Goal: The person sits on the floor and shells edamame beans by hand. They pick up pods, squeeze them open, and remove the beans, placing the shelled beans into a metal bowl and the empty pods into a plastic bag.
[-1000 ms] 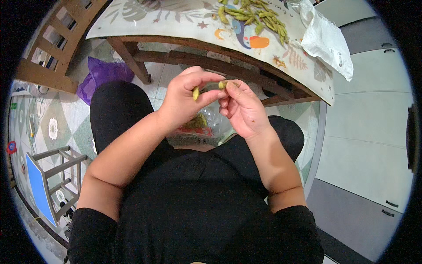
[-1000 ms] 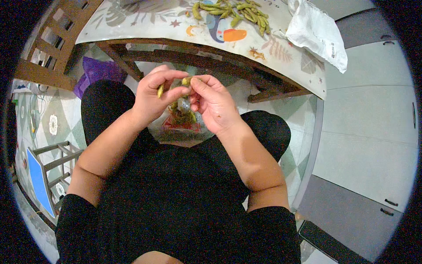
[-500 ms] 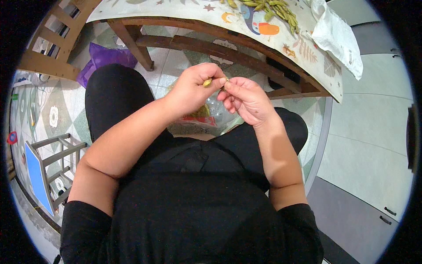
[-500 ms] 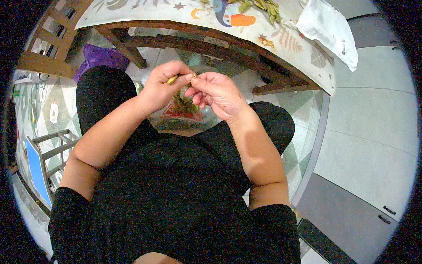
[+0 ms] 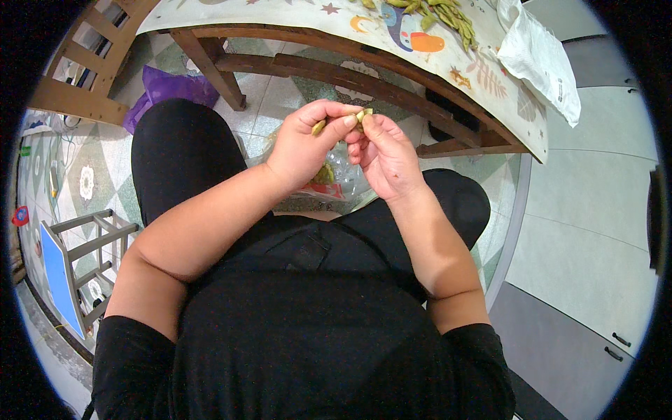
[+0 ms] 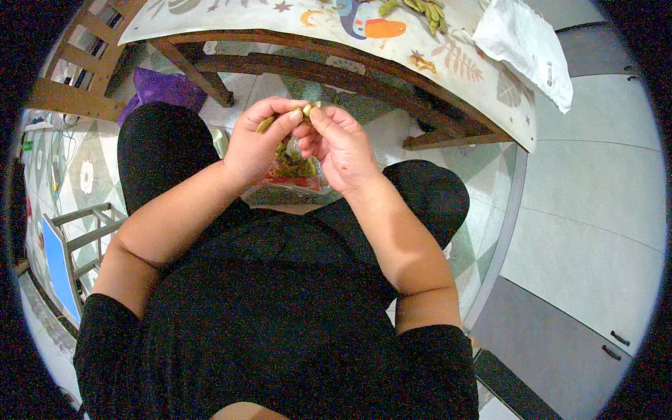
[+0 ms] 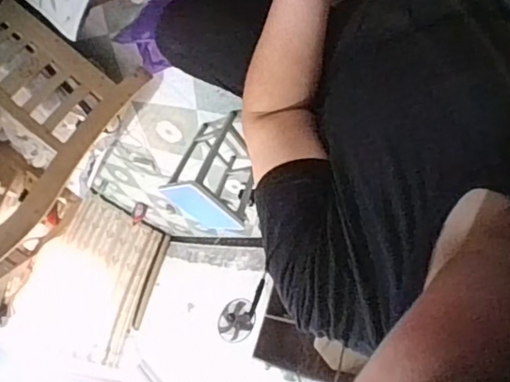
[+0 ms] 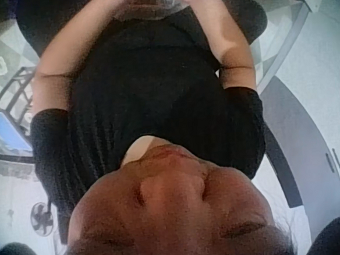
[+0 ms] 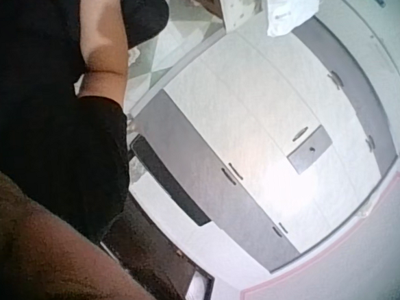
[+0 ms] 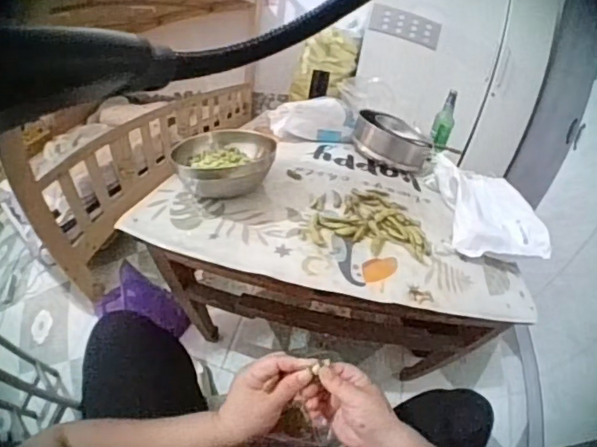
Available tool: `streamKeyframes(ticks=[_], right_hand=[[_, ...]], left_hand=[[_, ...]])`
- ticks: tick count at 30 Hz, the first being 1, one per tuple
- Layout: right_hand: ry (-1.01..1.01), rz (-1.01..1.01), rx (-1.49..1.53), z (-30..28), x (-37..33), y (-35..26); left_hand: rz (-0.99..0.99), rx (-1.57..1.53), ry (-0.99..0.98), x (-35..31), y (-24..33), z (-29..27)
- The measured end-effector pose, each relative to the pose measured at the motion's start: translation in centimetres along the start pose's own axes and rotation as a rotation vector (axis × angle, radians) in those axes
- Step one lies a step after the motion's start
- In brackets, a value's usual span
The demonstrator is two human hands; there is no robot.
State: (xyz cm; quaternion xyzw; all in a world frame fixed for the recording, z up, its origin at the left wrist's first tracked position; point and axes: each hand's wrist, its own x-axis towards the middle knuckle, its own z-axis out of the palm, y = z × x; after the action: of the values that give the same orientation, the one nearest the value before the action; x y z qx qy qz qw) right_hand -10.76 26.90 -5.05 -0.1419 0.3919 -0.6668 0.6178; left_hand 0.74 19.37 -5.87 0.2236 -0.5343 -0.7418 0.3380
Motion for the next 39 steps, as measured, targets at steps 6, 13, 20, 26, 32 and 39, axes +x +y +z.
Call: streamKeyframes(ticks=[6,13,20,26,32,39], right_hand=[[0.057,-0.102,-0.210,0.0,-0.3,-0.4],[0.087,-0.571,-0.882,-0.8,-0.1,0.6],[0.142,-0.576,-0.926,-0.9,-0.3,0.3],[0.130,-0.574,-1.017,-0.8,-0.1,0.3],[0.078,-0.380,-1.119,-0.8,0.0,0.2],[0.087,-0.339,-1.282,-1.3,0.1,0.3]], left_hand=[[-0.061,-0.010,-0.030,0.2,0.4,-0.3],[-0.208,0.007,-0.020,0.6,0.7,-0.7],[-0.588,-0.747,-0.025,1.5,0.5,-2.0],[-0.485,-0.737,-0.142,1.2,1.1,-2.2],[-0.404,-0.489,-0.217,1.3,1.2,-2.6],[-0.269,0.130,-0.252,1.8,1.0,-2.9]])
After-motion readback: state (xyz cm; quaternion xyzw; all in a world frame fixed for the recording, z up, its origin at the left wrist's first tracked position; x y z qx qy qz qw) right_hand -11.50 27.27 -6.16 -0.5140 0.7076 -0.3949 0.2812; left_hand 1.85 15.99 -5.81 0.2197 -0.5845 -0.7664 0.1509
